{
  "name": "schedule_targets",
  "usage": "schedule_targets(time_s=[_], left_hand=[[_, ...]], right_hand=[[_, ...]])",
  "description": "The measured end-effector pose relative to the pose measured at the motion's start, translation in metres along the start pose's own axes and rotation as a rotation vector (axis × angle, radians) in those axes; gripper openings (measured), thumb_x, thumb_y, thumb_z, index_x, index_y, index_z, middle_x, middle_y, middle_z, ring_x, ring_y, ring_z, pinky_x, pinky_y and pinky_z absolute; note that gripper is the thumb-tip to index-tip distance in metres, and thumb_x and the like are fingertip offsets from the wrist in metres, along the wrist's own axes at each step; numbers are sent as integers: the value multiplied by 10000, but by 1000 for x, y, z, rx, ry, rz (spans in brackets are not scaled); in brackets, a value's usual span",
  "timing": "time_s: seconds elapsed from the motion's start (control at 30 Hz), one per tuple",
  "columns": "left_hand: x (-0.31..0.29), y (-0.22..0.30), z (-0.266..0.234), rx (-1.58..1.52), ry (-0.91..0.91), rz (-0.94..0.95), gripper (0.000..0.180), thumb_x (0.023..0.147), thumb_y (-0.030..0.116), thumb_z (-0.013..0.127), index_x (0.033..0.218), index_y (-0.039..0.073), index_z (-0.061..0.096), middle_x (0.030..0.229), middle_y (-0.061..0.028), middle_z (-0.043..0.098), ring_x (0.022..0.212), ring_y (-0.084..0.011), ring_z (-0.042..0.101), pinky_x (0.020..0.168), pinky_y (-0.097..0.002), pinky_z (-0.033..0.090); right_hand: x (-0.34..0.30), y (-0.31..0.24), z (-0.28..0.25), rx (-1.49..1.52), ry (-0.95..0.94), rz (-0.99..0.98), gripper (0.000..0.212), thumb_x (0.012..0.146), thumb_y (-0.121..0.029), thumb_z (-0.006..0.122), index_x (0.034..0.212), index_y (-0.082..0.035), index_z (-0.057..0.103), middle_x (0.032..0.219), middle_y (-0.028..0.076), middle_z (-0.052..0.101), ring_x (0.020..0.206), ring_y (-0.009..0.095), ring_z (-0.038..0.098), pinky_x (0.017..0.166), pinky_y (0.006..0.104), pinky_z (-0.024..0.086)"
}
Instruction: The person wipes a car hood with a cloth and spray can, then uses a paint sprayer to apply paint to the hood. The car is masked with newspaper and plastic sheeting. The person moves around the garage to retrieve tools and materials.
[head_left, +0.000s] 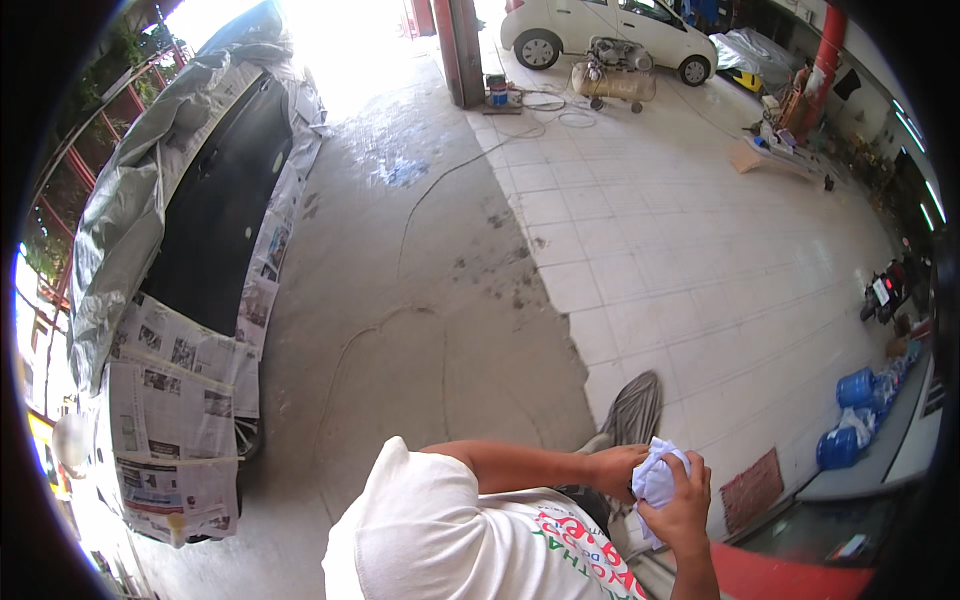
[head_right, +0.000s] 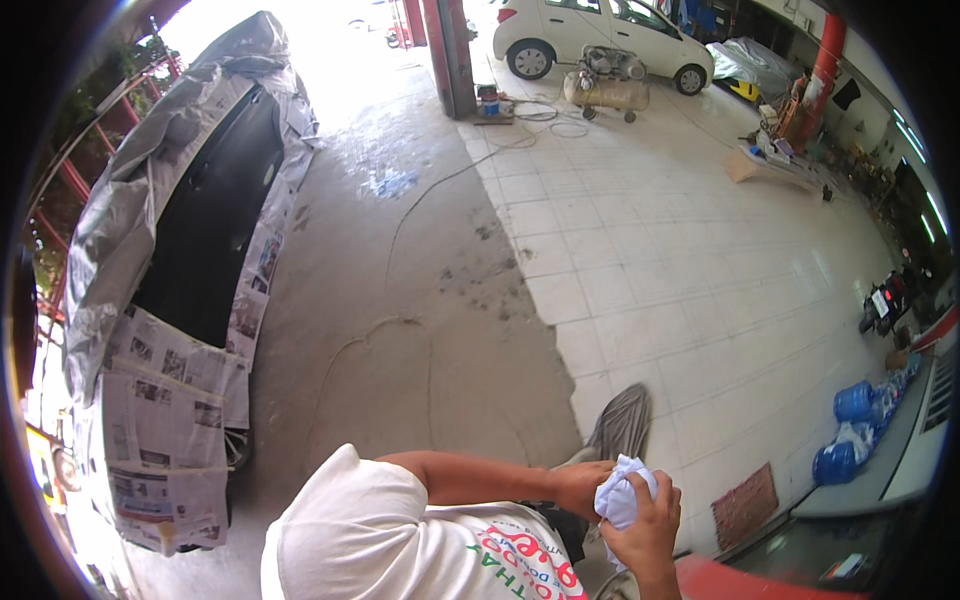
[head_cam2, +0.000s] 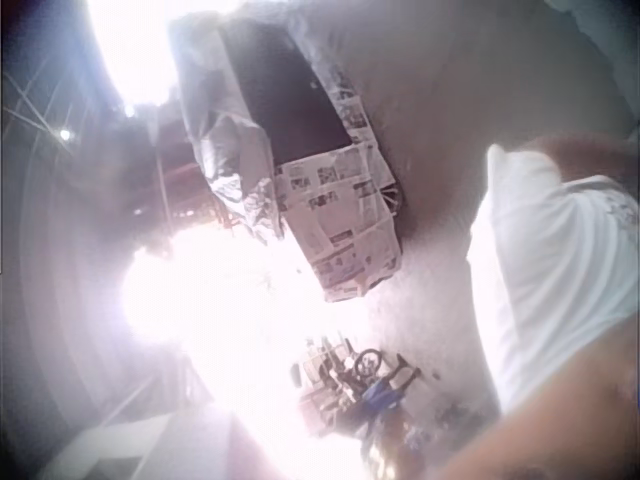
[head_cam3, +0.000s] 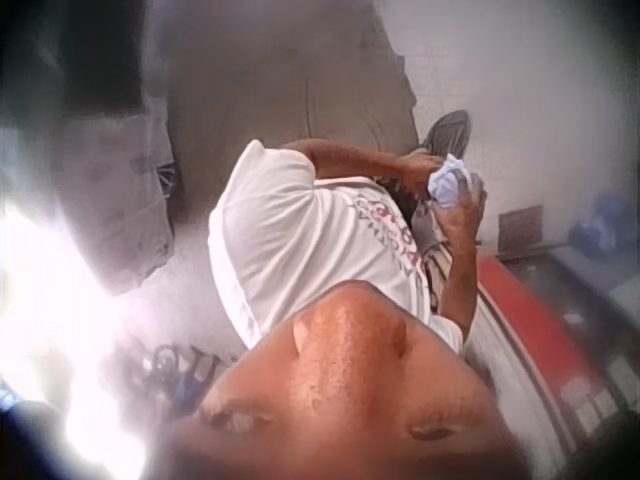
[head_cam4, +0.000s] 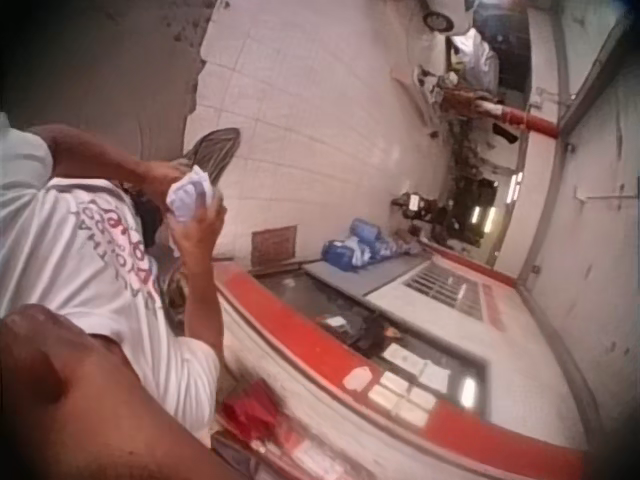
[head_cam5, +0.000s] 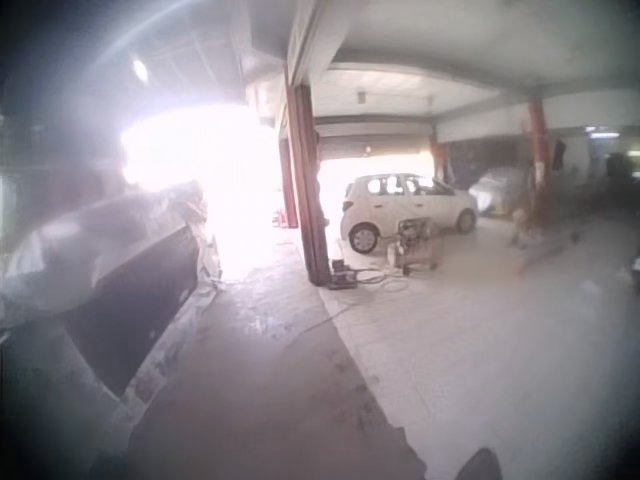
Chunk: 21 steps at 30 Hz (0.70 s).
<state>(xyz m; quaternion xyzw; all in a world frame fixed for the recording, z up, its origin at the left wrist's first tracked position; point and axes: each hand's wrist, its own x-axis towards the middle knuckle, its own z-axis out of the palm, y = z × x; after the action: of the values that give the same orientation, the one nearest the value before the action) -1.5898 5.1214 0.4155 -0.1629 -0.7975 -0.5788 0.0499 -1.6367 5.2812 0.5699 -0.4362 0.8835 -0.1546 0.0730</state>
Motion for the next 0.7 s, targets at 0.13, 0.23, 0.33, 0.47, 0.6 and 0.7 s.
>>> schedule_targets(time_s=[0.13,0.23,0.33,0.47,0.6,0.7], left_hand=[[150,-89,-18,189,-26,3,827,666,273,920,1392,82,574,1445,-165,568,1381,-398,492,1187,-468,387],[248,-122,-70,259,-41,-182,886,671,305,919,1441,61,554,1520,-233,489,1423,-427,445,1195,-483,378],[307,-192,-131,228,8,-477,875,746,333,878,1492,47,520,1578,-259,424,1434,-426,442,1187,-477,399],[352,-283,-239,305,259,-708,690,805,435,828,1343,37,661,1404,-231,613,1299,-405,583,1104,-454,470],[459,-369,-341,321,321,-1069,734,800,516,830,1352,57,678,1344,-214,677,1265,-387,630,1088,-447,493],[600,-434,-402,300,300,-958,719,811,489,842,1345,39,670,1333,-204,685,1192,-374,680,1008,-441,548]], right_hand=[[122,129,-31,-21,-94,4,764,577,-225,873,1286,-178,591,1289,151,500,1158,412,521,985,534,485],[209,225,-49,-64,-164,84,773,586,-242,872,1305,-187,592,1278,140,497,1162,410,518,985,538,497],[290,330,-42,-98,-198,171,800,585,-255,877,1328,-195,587,1281,139,491,1165,410,517,983,536,505],[385,471,-27,-124,-166,348,803,591,-234,895,1330,-194,582,1269,148,502,1152,427,533,974,533,518],[449,601,-7,-16,-17,664,827,600,-236,922,1344,-192,563,1294,170,501,1146,433,554,975,538,524],[481,669,-6,15,56,958,845,613,-242,925,1366,-199,543,1311,170,498,1161,438,552,969,544,531]])
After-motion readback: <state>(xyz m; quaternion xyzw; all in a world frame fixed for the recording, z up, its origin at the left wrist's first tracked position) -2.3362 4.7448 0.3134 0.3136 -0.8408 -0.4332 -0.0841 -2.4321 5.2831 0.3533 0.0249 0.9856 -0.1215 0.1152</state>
